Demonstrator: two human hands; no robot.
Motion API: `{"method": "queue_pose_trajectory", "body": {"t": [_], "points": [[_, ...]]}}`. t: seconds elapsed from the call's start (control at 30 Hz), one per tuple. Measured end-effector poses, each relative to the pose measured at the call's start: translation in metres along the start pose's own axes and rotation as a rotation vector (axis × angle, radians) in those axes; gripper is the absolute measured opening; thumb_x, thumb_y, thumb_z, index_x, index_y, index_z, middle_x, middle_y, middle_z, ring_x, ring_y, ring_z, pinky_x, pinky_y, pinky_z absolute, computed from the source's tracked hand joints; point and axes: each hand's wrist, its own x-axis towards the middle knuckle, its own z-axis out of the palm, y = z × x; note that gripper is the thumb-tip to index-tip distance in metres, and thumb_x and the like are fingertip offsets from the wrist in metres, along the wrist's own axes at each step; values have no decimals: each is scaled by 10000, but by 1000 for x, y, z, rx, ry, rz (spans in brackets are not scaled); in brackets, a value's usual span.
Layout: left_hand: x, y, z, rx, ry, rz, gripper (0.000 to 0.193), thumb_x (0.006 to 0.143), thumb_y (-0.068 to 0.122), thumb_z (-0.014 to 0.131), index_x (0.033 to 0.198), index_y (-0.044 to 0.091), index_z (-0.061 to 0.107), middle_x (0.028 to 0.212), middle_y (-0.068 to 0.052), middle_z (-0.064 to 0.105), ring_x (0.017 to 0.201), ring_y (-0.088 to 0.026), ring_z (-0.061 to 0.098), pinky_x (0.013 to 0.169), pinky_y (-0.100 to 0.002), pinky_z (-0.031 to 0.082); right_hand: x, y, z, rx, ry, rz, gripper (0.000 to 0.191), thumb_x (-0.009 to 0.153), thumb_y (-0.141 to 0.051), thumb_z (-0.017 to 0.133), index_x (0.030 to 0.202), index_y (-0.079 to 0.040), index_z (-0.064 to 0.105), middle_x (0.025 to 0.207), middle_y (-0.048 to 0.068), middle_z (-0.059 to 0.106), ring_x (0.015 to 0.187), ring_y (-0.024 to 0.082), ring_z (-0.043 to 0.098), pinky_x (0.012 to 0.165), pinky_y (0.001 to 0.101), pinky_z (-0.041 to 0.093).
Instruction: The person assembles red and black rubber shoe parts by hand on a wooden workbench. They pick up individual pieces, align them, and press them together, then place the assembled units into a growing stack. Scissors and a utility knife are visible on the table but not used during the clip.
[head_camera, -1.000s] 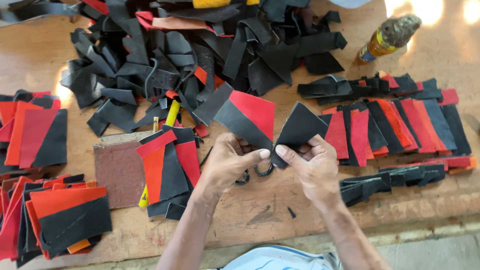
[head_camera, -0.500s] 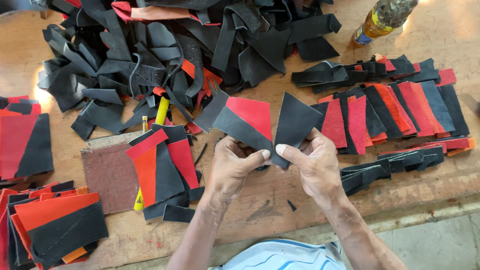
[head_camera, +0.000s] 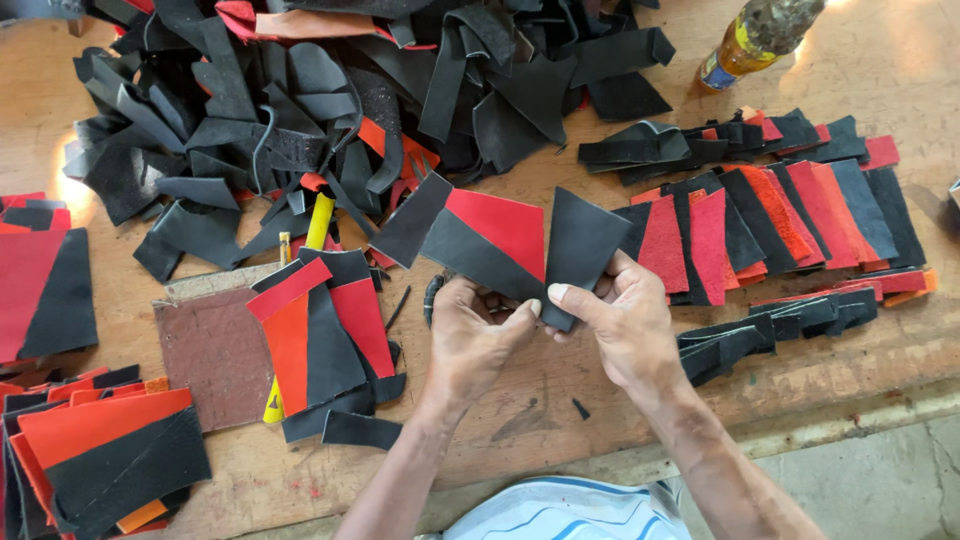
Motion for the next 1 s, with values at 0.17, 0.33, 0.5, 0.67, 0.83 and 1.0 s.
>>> {"method": "queue_pose_trajectory", "body": {"t": [0.17,0.33,0.5,0.67,0.83,1.0], "points": [[5,5,-4,-348,-60,-97,265,865,-38,735,1119,-22,664,967,-106,753,803,-155,724,735,-305,615,-2,-7,-7,-47,-39,23,280,865,-16,758,1126,57,686,939,135,750,766,154,719,610,293,594],[5,8,-6,-502,-70,-174,276,880,2,748,1143,-24,668,977,-116,754,787,-178,729,718,-327,625,-5,-4,-3,54,-34,-81,315,857,27,752,1161,65,676,1066,141,757,927,149,723,854,305,617],[5,4,-7,-478,-39,-162,309,860,-33,753,1156,-25,666,957,-124,747,762,-165,726,706,-317,630,-4,-6,0,71,-25,-75,368,861,47,729,1218,75,645,1092,146,746,954,157,722,874,309,620],[6,2,-9,-426,-19,-128,316,846,-43,765,1143,-51,661,929,-154,741,734,-179,728,682,-314,630,-4,-8,7,21,-5,-86,452,841,68,715,1280,70,604,1132,151,723,995,163,712,884,319,620],[6,3,-9,-357,17,-126,317,811,-34,772,1109,-45,664,936,-147,752,757,-171,736,672,-307,634,-4,-11,10,-9,-7,-92,446,849,62,709,1283,60,605,1132,154,725,1005,160,713,901,313,618],[6,0,-5,-248,23,-73,293,825,-20,779,1095,-46,668,932,-129,748,742,-154,712,656,-287,619,-3,-8,11,-47,13,-87,443,860,46,702,1293,53,610,1127,147,731,989,149,713,883,306,611]]}}
